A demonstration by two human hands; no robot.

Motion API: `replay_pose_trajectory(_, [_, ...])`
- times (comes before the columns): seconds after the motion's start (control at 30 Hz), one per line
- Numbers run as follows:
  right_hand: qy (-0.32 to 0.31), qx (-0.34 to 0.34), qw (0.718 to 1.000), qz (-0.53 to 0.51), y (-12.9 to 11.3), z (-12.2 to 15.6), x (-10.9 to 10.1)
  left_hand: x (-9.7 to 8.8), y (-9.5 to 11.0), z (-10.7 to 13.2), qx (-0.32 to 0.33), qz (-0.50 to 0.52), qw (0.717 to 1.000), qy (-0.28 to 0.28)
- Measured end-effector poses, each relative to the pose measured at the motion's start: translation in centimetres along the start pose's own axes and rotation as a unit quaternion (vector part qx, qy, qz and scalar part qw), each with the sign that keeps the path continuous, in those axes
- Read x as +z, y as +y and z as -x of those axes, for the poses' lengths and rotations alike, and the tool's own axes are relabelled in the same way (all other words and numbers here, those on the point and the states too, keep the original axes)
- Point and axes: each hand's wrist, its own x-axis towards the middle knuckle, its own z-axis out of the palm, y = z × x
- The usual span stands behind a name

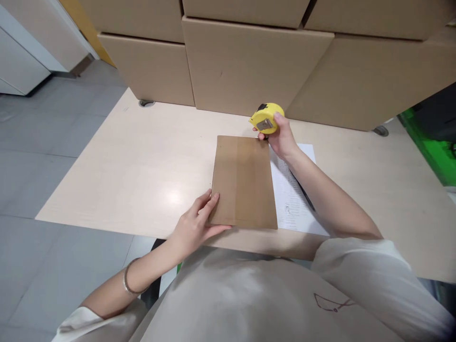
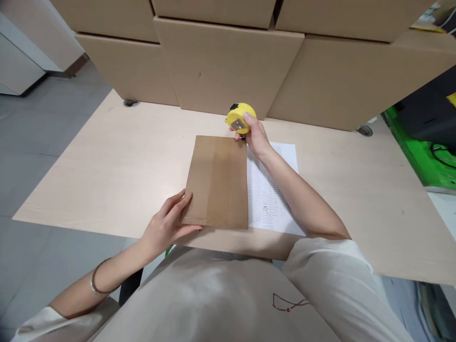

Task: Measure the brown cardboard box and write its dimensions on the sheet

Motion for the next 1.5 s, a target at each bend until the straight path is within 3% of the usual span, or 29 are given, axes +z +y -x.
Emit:
replay_pose_trajectory(0.1, [-0.016,-0.006,1.0,-0.014,-1.3,-0.4,0.1,-0.8,-0.9,-0.2,0.003,0.04,0.999,-0.007])
replay_pose_trajectory(0.23, [-0.078,0.028,0.996,0.022,-3.0,-1.1,2.1,-1.1,-2.7,-4.1,-0.133,0.165,0.976,0.048])
replay_pose_trajectory(0.4, [-0.181,0.075,0.973,0.121,-3.6,-1.7,6.7,3.4,-6.3,-11.2,-0.256,0.317,0.911,0.062])
replay_pose_trajectory(0.5, [-0.207,0.091,0.961,0.16,-3.3,-1.6,8.7,5.9,-7.5,-13.5,-0.218,0.362,0.904,0.065])
replay_pose_trajectory(0.63, [-0.201,0.098,0.963,0.149,-2.7,-1.1,9.3,6.8,-7.6,-13.9,-0.182,0.432,0.882,0.041])
replay_pose_trajectory(0.8, [-0.148,0.124,0.973,0.125,-3.3,-0.3,6.5,6.8,-7.8,-13.5,-0.218,0.428,0.877,0.004])
replay_pose_trajectory(1.03, [-0.03,0.1,0.987,0.124,-4.8,1.5,-3.0,7.0,-8.0,-13.2,-0.26,0.427,0.866,-0.007])
replay_pose_trajectory(1.13, [0.01,0.102,0.988,0.117,-4.3,2.3,-5.9,6.8,-7.8,-13.2,-0.264,0.425,0.866,-0.006])
replay_pose_trajectory(1.23, [0.008,0.105,0.986,0.125,-3.2,2.9,-6.7,6.6,-7.7,-13.1,-0.27,0.435,0.859,-0.002])
replay_pose_trajectory(1.5, [0.014,0.087,0.989,0.117,-1.9,3.4,-6.1,6.6,-7.7,-12.9,-0.267,0.434,0.861,-0.011])
